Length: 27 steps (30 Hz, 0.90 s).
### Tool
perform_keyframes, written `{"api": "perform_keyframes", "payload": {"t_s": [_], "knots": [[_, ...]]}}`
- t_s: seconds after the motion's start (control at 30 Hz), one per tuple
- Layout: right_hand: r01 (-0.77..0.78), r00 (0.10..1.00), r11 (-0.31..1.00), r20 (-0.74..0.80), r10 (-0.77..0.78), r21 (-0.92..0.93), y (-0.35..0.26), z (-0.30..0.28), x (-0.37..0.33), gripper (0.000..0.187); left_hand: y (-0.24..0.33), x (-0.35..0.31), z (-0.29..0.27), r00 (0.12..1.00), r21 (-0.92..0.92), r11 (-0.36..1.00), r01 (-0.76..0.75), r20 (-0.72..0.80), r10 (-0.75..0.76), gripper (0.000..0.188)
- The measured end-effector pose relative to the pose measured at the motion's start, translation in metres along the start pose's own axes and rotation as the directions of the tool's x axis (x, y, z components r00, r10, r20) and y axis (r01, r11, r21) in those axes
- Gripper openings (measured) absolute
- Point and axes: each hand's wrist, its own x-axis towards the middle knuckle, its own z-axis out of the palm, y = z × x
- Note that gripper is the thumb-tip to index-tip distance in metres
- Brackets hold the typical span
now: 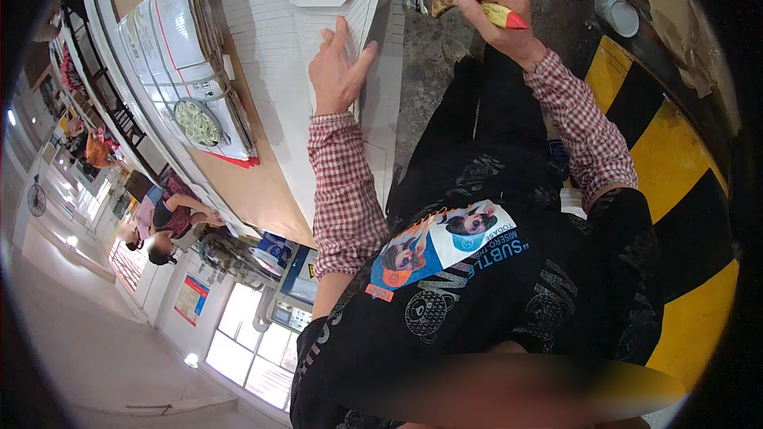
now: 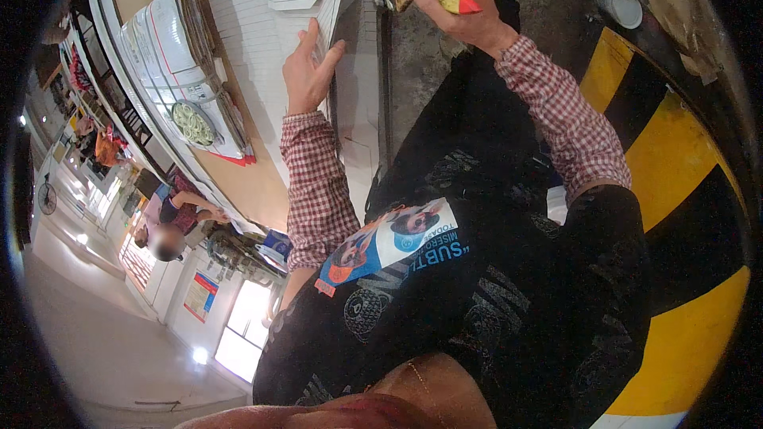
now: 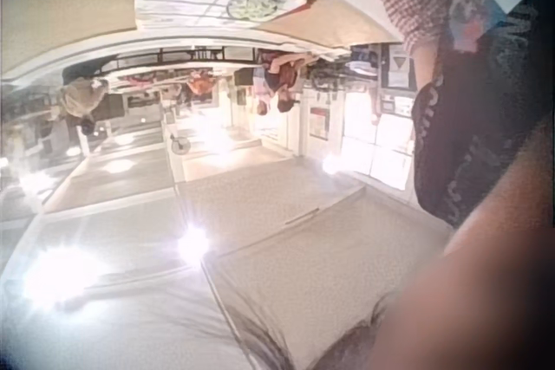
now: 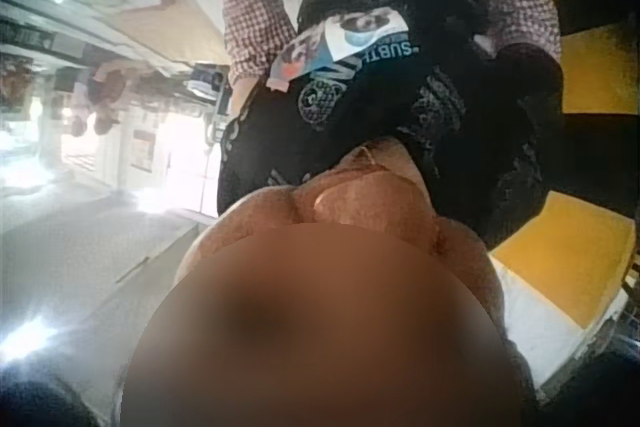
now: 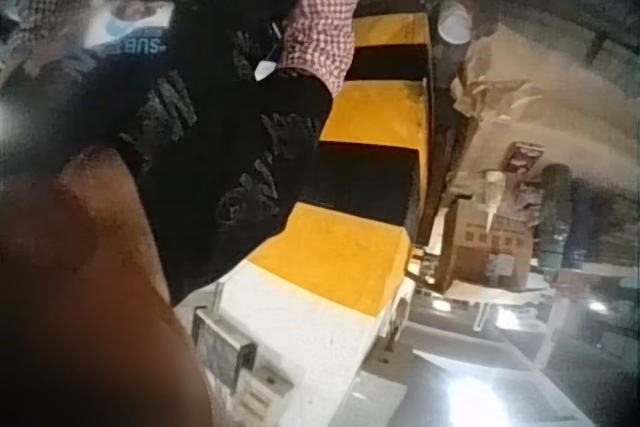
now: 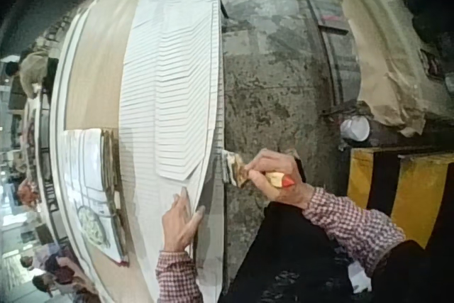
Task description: Applying adhesive to corrugated paper strips using a brush.
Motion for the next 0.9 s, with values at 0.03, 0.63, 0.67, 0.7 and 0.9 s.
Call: {"api": "perform_keyframes", "payload": {"t_s": [0.03,0.63,0.67,0.7,0.9], "knots": [[0.002,1.000,1.000,-0.011,-0.002,0.023,-0.006,-0.001,0.002,0.012,-0.001,-0.001,0.000,1.000,0.000,1.000,0.003,-0.004,-0.003,0.075],[-0.055,0.998,0.998,-0.023,0.056,0.043,-0.029,-0.005,-0.027,0.012,0.013,-0.006,0.065,0.959,0.321,0.943,0.091,-0.283,0.004,0.088],[-0.074,0.997,0.997,-0.031,0.075,0.022,-0.031,-0.006,-0.028,0.012,0.006,-0.009,0.077,0.928,0.297,0.952,0.079,-0.371,0.038,0.093],[-0.099,0.994,0.995,-0.044,0.099,-0.001,-0.031,-0.008,-0.030,0.013,0.001,-0.012,0.090,0.890,0.275,0.960,0.059,-0.450,0.074,0.099],[-0.078,0.995,0.997,-0.057,0.079,0.013,-0.024,0.001,-0.041,0.014,-0.019,-0.064,0.096,0.935,0.369,0.900,0.232,-0.341,-0.102,0.106]]}}
